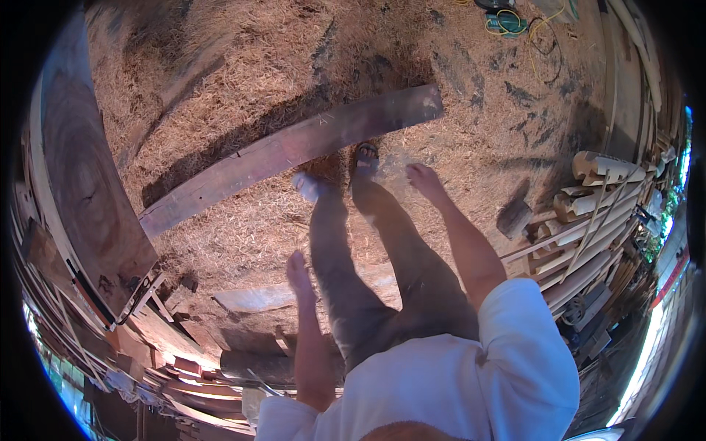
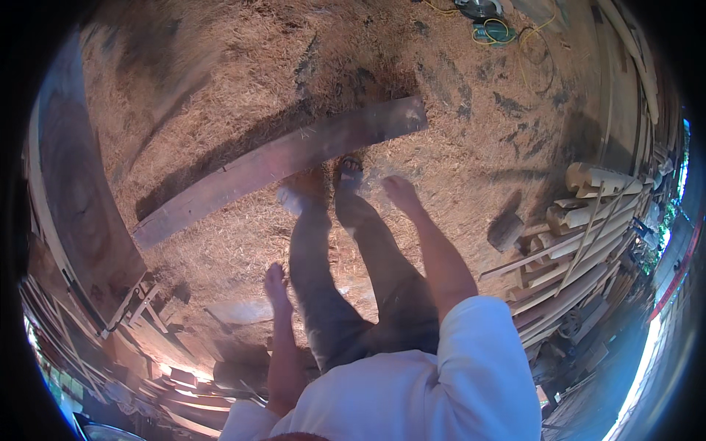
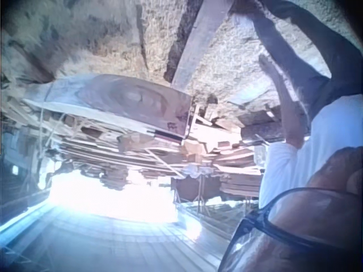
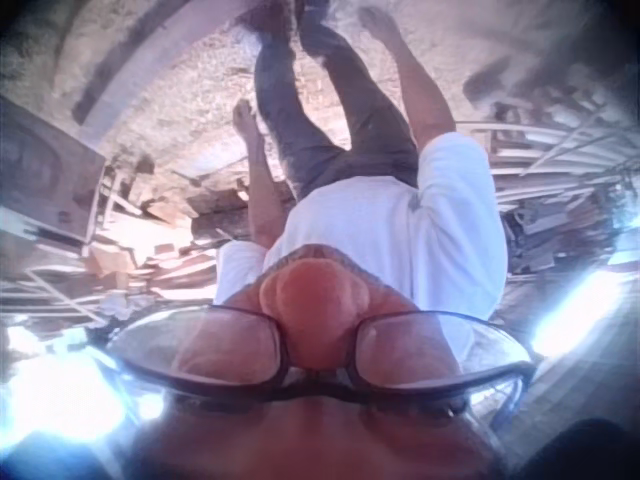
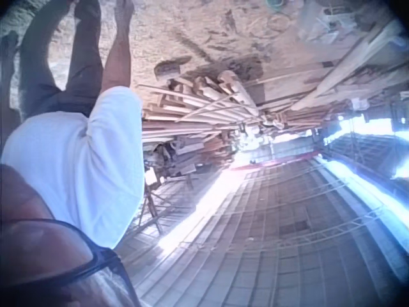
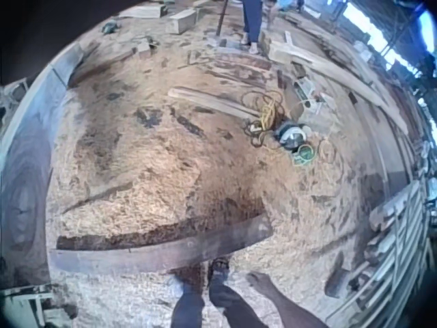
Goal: The person uses a remote control to operate a hoist and lift a large curved wooden plank. They attach a hook to a strap on the plank, raise it, and then guide it to a new position on the floor.
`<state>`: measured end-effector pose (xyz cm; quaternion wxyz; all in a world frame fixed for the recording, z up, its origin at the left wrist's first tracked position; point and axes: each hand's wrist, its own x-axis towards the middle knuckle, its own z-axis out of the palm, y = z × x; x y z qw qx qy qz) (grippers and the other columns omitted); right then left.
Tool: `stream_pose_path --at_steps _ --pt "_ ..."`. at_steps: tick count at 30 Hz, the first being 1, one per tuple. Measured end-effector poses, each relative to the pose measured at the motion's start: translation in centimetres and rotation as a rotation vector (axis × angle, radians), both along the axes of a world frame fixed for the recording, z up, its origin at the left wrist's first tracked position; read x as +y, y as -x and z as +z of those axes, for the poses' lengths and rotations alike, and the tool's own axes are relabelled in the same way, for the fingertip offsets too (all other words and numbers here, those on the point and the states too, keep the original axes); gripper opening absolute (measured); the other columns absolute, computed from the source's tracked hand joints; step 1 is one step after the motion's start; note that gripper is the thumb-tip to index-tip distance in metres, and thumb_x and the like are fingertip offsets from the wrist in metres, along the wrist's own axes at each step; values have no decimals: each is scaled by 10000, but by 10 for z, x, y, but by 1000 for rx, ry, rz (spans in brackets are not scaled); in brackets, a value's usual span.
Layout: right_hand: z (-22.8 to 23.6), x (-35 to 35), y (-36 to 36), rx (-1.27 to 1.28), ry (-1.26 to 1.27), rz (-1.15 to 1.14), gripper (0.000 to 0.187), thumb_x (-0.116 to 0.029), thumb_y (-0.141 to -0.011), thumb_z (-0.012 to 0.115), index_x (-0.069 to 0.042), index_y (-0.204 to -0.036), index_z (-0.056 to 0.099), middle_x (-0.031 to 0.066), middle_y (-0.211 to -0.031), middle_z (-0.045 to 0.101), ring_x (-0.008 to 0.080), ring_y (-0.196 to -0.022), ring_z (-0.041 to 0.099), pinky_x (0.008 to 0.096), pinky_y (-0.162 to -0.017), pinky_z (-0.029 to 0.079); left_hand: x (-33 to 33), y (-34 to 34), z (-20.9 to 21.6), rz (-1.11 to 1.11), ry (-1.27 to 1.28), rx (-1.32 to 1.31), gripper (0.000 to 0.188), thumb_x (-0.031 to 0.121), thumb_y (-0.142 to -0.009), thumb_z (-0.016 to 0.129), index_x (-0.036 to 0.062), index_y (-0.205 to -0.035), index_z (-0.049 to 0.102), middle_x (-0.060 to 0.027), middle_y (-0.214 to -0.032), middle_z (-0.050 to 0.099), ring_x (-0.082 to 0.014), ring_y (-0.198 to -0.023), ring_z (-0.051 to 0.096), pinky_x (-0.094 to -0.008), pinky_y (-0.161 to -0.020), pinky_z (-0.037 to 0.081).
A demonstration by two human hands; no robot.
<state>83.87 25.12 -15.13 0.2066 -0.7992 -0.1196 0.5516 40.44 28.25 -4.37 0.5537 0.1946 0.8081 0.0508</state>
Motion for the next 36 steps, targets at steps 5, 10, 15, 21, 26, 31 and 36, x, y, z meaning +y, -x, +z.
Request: stream_pose_path --at_steps 5,10,15,21,26,31,36 --pt "26 -8 -137 -86 84 -2 435 -402 -1028 602 -8 -1183 700 64 -973 699 159 -794 657 310 -716 539 32 -154 -17 -337 -236 -38 473 370 -1042 607 5 -1343 626 -159 -1256 668 -275 -1176 622 -393 -1025 474" --pt "-7 49 -218 -151 8 -169 425 -439 -1043 603 -27 -1097 694 49 -931 691 132 -795 663 296 -714 536 54 -212 -66 -354 -313 -98 488 391 -1041 623 19 -1357 623 -172 -1271 687 -282 -1210 642 -402 -1043 498" --pt "-133 62 -277 -54 72 -314 383 -468 -1035 613 -93 -1024 689 -25 -896 645 82 -774 604 249 -698 491 65 -237 -144 415 18 -411 628 476 -1053 577 84 -1517 415 -99 -1410 536 -240 -1248 556 -454 -1039 484" --pt "-255 78 -298 89 192 -455 392 -529 -1034 584 -156 -1145 638 -38 -992 616 72 -852 540 283 -709 452 61 -309 -277 875 27 -526 913 737 -1001 371 71 -1611 244 -157 -1623 304 -334 -1479 328 -564 -1201 288" --pt "-310 77 -307 400 160 -612 485 -561 -1038 565 -119 -1213 665 32 -1099 718 194 -1014 675 386 -944 545 67 -351 -361 1209 -180 -607 1065 858 -942 272 57 -1640 201 -180 -1693 240 -380 -1565 214 -576 -1267 188" --pt "-309 71 -319 346 81 -566 693 -599 -1017 573 -61 -1451 531 98 -1424 599 246 -1317 558 415 -1129 441 83 -361 -400 1329 -323 -487 872 730 -995 302 83 -1576 373 -144 -1561 444 -364 -1455 396 -555 -1235 274" --pt "-306 84 -321 351 77 -550 748 -611 -1008 580 -62 -1503 461 104 -1492 525 259 -1371 503 419 -1155 414 53 -350 -421 1435 -426 -543 804 724 -978 381 136 -1525 434 -143 -1451 535 -381 -1328 514 -581 -1112 433"
